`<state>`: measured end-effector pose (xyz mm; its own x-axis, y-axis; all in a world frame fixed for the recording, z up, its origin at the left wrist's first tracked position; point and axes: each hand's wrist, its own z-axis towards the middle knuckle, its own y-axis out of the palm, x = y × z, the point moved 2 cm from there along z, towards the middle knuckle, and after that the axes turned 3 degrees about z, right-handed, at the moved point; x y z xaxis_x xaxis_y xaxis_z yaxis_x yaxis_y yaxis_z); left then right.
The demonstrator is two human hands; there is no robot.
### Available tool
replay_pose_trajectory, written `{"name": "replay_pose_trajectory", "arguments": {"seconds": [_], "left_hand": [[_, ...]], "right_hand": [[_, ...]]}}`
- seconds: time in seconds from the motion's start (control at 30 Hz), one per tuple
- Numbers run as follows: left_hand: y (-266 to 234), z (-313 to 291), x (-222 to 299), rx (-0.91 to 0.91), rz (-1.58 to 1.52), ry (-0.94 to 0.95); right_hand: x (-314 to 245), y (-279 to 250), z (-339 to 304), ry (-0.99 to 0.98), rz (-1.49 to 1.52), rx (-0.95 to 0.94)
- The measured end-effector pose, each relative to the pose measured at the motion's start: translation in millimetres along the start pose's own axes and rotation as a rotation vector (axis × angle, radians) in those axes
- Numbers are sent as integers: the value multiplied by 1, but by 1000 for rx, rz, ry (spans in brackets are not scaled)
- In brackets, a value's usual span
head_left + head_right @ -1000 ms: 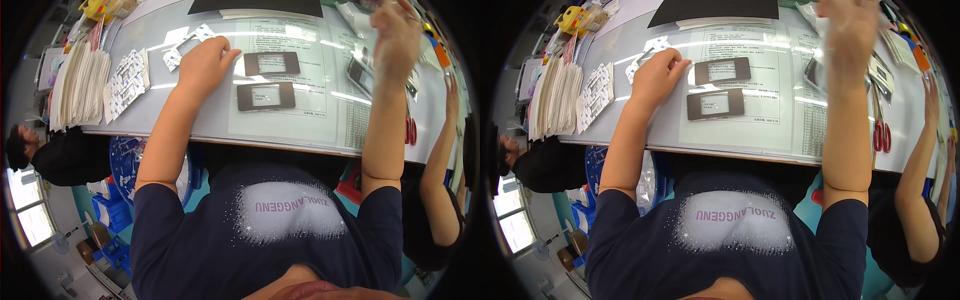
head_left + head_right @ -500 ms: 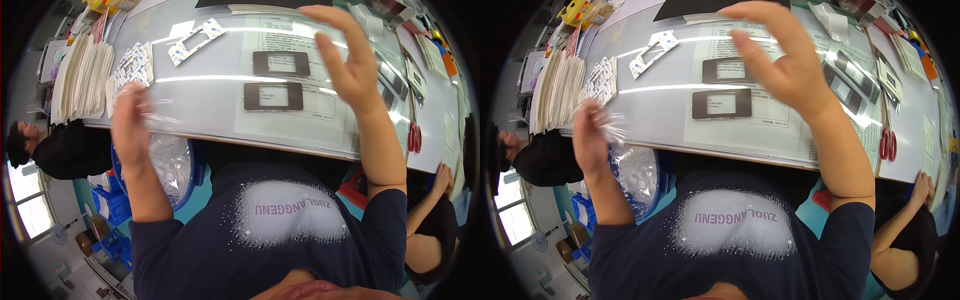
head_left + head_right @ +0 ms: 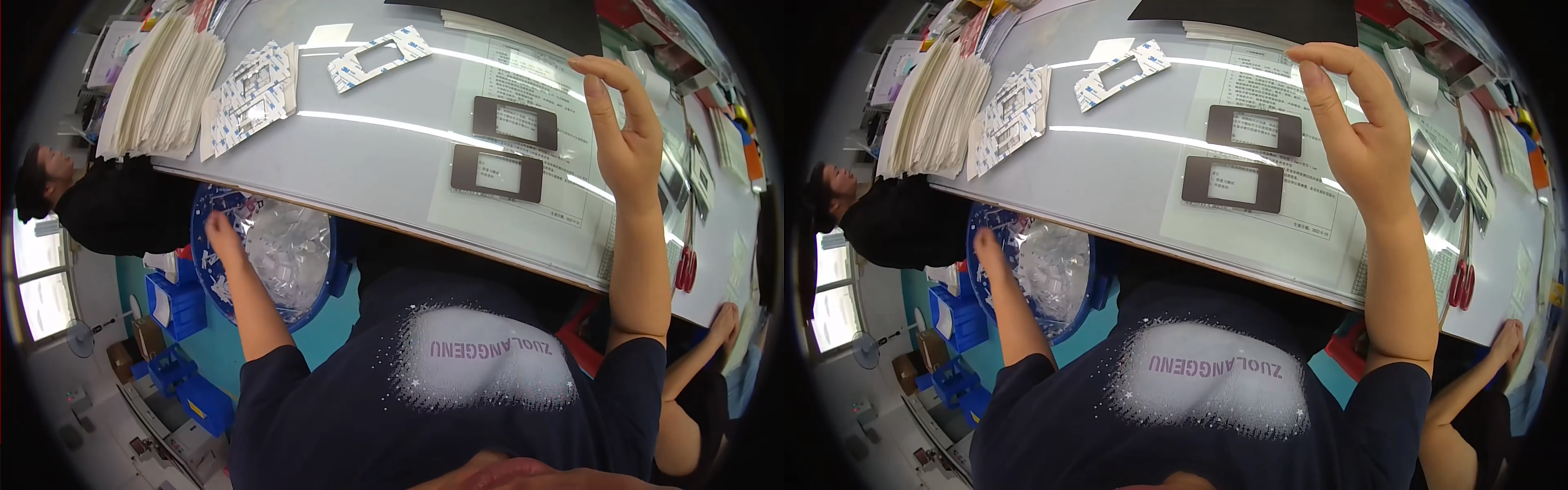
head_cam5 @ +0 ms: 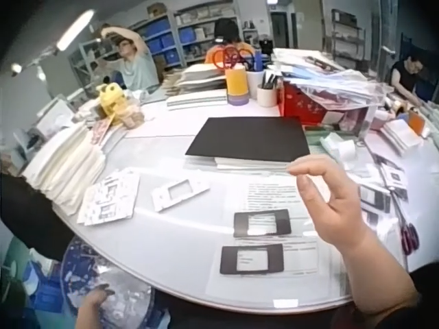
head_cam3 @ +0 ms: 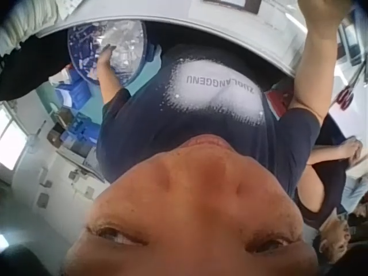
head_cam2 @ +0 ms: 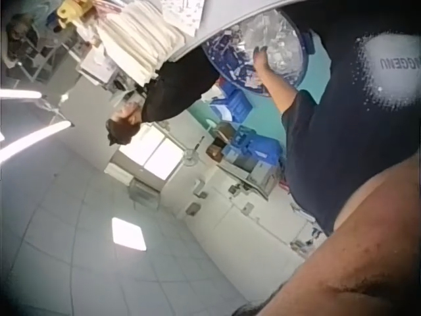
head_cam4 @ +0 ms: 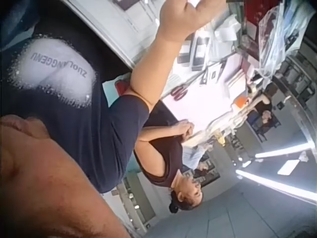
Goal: The person is assembling small electronic parts by peeling off protective backings and applying adhesive strips to rectangular components at an assembly line workstation.
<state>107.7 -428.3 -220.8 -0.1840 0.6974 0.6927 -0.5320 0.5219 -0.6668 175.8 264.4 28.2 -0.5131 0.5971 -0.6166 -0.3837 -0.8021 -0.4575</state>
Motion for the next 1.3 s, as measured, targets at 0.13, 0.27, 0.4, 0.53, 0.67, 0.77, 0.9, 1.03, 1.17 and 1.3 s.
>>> {"name": "replay_pose_trajectory", "arguments": {"seconds": [0.13, 0.27, 0.4, 0.53, 0.67, 0.77, 0.9, 1.03, 1.17, 1.3], "left_hand": [[-2, 7, 258, 0, -441, 384], [53, -29, 383, -495, -76, 835], [106, -29, 428, -619, 319, 759], [111, -24, 454, -821, 335, 610], [107, -21, 442, -817, -107, 539], [88, -56, 462, -901, -644, 460], [63, -110, 481, -1001, -808, 483], [57, -138, 485, -1035, -854, 523], [63, -142, 484, -1247, -1056, 298], [64, -153, 485, -1210, -950, 261]], "right_hand": [[-1, -3, 0, -29, -94, 11], [1, 2, -1, -145, -259, -18], [9, 1, -3, -105, -288, -27], [13, -2, -5, -79, -302, -15], [10, 0, -3, -93, -301, -25], [10, 0, -5, -108, -280, -3], [-7, 2, -3, -1, 25, 37], [-9, -1, -2, 292, 511, -20], [-4, -6, -2, 348, 670, 7], [-14, -16, 4, -57, 21, 178]]}}
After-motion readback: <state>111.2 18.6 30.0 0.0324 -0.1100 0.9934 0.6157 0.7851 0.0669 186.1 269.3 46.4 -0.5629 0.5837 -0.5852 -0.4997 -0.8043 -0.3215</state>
